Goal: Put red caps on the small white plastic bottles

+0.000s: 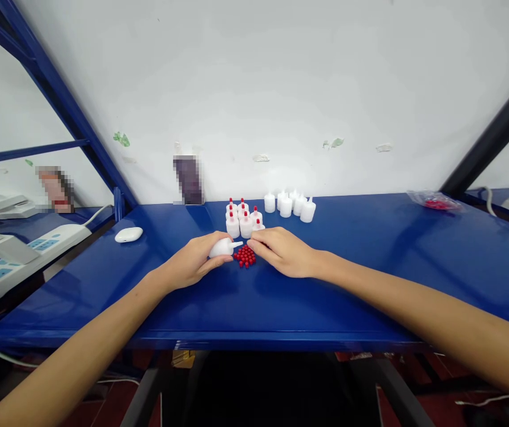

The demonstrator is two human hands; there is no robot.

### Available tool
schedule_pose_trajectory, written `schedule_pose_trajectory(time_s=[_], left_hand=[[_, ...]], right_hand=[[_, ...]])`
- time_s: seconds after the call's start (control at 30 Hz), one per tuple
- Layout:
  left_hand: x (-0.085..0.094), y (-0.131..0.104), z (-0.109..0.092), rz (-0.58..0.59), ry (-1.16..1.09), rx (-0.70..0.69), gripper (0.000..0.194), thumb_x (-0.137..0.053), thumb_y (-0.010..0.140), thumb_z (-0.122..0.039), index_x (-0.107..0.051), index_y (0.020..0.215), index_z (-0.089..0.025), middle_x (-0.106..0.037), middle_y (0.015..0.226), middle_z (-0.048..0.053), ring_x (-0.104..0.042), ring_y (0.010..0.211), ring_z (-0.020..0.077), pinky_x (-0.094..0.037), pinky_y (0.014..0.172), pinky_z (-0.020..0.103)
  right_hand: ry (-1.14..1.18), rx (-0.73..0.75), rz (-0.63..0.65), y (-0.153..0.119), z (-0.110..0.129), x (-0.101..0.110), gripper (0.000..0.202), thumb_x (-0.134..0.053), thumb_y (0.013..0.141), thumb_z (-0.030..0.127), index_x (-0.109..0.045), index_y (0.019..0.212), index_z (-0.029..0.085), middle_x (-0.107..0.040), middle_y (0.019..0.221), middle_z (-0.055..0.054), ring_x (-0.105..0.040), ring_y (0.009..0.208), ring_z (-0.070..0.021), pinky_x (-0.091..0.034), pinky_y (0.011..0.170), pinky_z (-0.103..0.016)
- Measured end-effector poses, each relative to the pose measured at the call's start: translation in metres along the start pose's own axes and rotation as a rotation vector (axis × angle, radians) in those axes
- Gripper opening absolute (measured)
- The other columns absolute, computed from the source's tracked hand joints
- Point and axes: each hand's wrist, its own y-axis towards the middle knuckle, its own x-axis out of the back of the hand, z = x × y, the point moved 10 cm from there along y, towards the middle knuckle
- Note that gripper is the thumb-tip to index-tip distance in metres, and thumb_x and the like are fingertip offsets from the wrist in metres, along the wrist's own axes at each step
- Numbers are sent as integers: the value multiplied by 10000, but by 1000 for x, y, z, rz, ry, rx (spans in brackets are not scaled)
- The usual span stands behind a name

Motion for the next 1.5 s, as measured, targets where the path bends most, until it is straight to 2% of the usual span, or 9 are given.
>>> schedule_pose_trajectory(time_s=[0.17, 0.4, 0.57, 0.93, 1.0, 1.1, 1.17, 1.27, 1.5], left_hand=[[0, -1, -2, -23, 10, -18, 316, -482, 992, -434, -521, 1196, -196, -639, 1076, 69, -609, 906, 206, -457, 801, 297], [-3, -3, -7, -20, 50, -55, 295, -486, 995, -420, -515, 1181, -194, -630, 1034, 56, -601, 872, 192, -456, 787, 294], [-4, -5, -16, -19, 120, -84, 303, -455, 1002, -440, -502, 1141, -174, -621, 985, 61, -580, 815, 191, -451, 756, 303], [-17, -5, -15, 74, 215, -118, 334, -419, 1014, -440, -516, 1155, -153, -647, 1021, 103, -635, 911, 237, -505, 804, 352], [-14, -4, -14, 50, 157, -115, 359, -462, 1002, -432, -493, 1248, -172, -650, 1107, 102, -641, 979, 234, -512, 860, 353], [-3, -2, -9, -47, 90, -89, 410, -483, 1000, -404, -436, 1357, -207, -627, 1246, 102, -620, 1111, 236, -493, 958, 367], [1, -2, -4, -76, 87, -55, 398, -482, 1000, -401, -450, 1350, -213, -622, 1268, 99, -613, 1140, 241, -487, 974, 374], [0, -3, 0, -56, 95, -13, 359, -489, 993, -410, -488, 1291, -210, -635, 1226, 85, -628, 1090, 237, -492, 937, 368], [0, -5, 3, -27, 128, 12, 357, -422, 1000, -351, -484, 1306, -178, -615, 1152, 97, -611, 991, 234, -475, 898, 378]], right_hand=[[228, -36, -145, -2, 7, 11, 297, -382, 1026, 372, -526, 839, 191, -570, 783, -4, -508, 691, -138, -385, 666, -266], [51, 21, -126, -6, 13, 1, 231, -414, 1025, 328, -580, 948, 187, -640, 871, -36, -576, 748, -155, -411, 702, -272], [-147, 67, -63, -9, 19, -5, 325, -315, 1051, 346, -548, 879, 197, -593, 773, -24, -520, 643, -152, -361, 619, -277], [80, -11, 36, -9, 16, -25, 320, -307, 1052, 340, -512, 850, 201, -604, 818, -21, -526, 701, -150, -392, 697, -290], [101, -46, 36, -11, 12, -17, 307, -343, 1037, 335, -505, 814, 199, -576, 768, -5, -505, 668, -140, -377, 669, -283], [106, -128, -74, -8, -5, 16, 312, -379, 1003, 332, -472, 738, 196, -500, 685, 18, -452, 620, -123, -338, 612, -270], [71, -205, -162, -1, -22, 42, 326, -411, 965, 330, -427, 667, 198, -428, 627, 29, -414, 600, -119, -305, 578, -266], [-13, -332, -168, 16, -49, 62, 344, -470, 883, 284, -375, 564, 200, -363, 547, 40, -342, 538, -104, -245, 542, -278], [-80, -446, -48, 48, -73, 49, 402, -505, 813, 271, -272, 489, 220, -261, 460, 52, -237, 485, -99, -198, 512, -302]])
